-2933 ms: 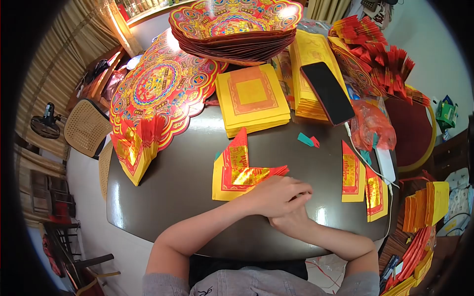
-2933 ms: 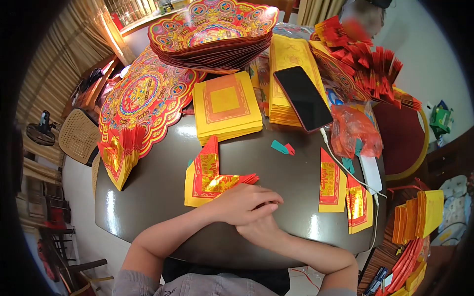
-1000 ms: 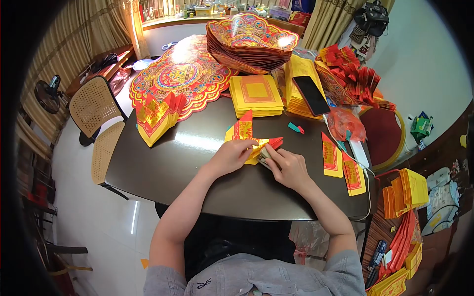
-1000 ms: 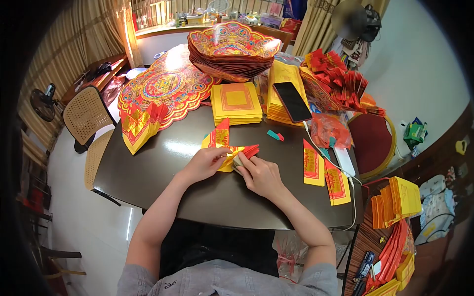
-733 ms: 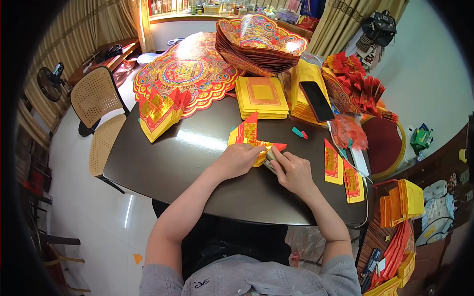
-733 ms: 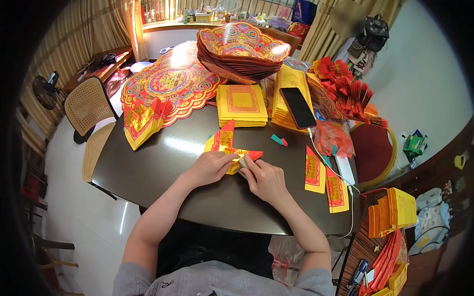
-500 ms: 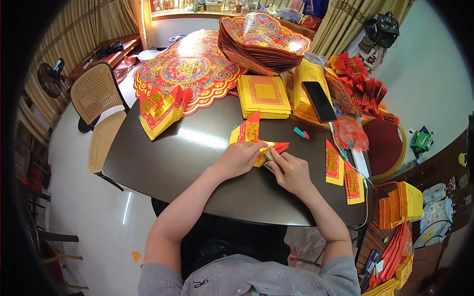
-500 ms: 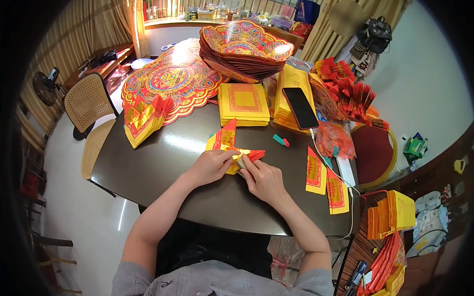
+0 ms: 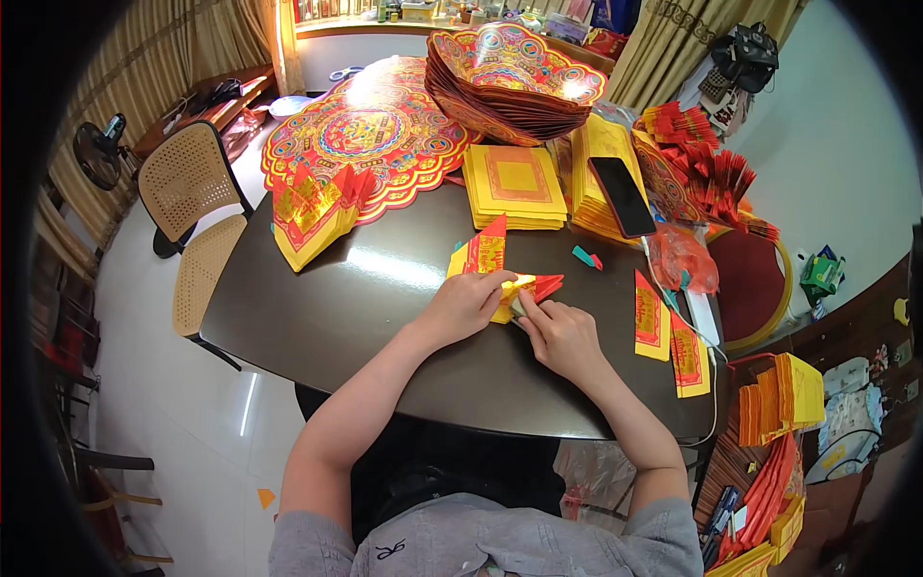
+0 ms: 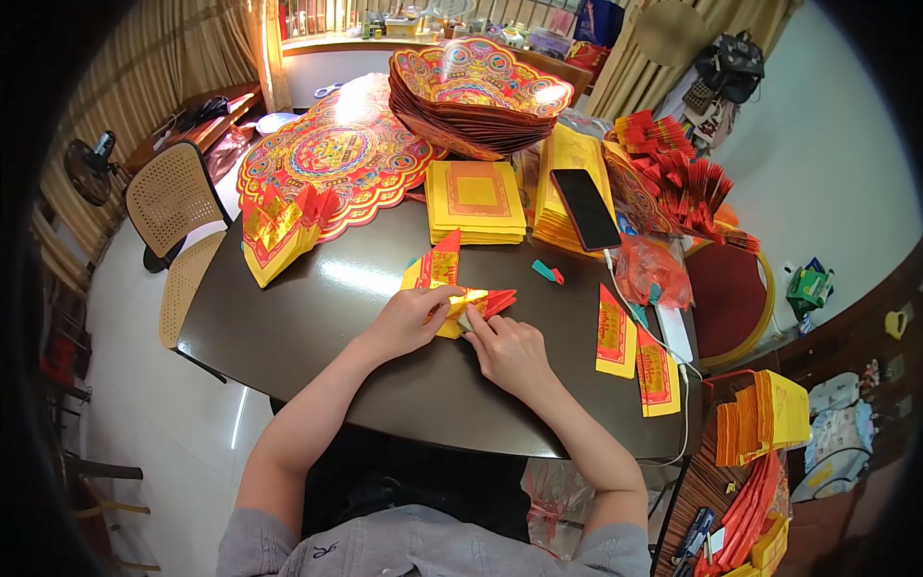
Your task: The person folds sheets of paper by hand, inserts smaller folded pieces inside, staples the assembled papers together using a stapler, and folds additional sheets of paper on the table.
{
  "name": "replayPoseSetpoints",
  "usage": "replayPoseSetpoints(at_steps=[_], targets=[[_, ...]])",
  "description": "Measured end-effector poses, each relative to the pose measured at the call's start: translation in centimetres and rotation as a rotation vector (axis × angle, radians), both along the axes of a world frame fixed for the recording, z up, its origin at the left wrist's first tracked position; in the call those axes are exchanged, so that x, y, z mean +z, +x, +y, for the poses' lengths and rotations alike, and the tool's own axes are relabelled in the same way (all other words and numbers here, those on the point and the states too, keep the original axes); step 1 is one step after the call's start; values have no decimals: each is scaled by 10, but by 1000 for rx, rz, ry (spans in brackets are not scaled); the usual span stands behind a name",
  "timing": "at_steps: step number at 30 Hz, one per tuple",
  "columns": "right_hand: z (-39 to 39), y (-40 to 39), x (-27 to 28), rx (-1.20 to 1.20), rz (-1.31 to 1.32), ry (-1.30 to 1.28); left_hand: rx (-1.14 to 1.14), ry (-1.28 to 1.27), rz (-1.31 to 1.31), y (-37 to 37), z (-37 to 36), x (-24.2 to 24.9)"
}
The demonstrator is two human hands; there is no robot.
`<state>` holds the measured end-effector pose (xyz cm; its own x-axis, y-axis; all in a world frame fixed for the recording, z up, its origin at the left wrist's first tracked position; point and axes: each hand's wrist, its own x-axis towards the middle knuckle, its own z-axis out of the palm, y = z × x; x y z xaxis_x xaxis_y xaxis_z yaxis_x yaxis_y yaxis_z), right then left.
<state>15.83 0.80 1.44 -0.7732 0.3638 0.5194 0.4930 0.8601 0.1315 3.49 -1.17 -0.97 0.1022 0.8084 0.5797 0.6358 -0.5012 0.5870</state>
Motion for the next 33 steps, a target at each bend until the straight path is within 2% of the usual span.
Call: replayPoseSetpoints(at_steps=[8, 12, 15, 16, 17, 22, 28, 33], targets=[[-2, -7, -4, -14, 4, 39, 7, -112, -20, -6, -2, 5], [-5, -11, -6, -46, -10, -9, -122, 148, -190, -1, 8, 7], [-6, -12, -6, -1, 9, -15, -221, 83, -173, 16, 17, 25], [-6, -11, -6, 22, 14, -17, -317, 5, -165, 24, 22, 28], [-6, -10, -6, 43, 16, -17, -415, -72, -159, 28, 24, 30], [-10, -14, -13, 135, 104, 26, -593, -261, -110, 35, 24, 28], [-32, -16, -7, 58, -4, -74, -607, -382, -131, 29, 9, 17], [-50, -18, -5, 32, -80, -181, -576, -347, -6, 26, -11, 16]])
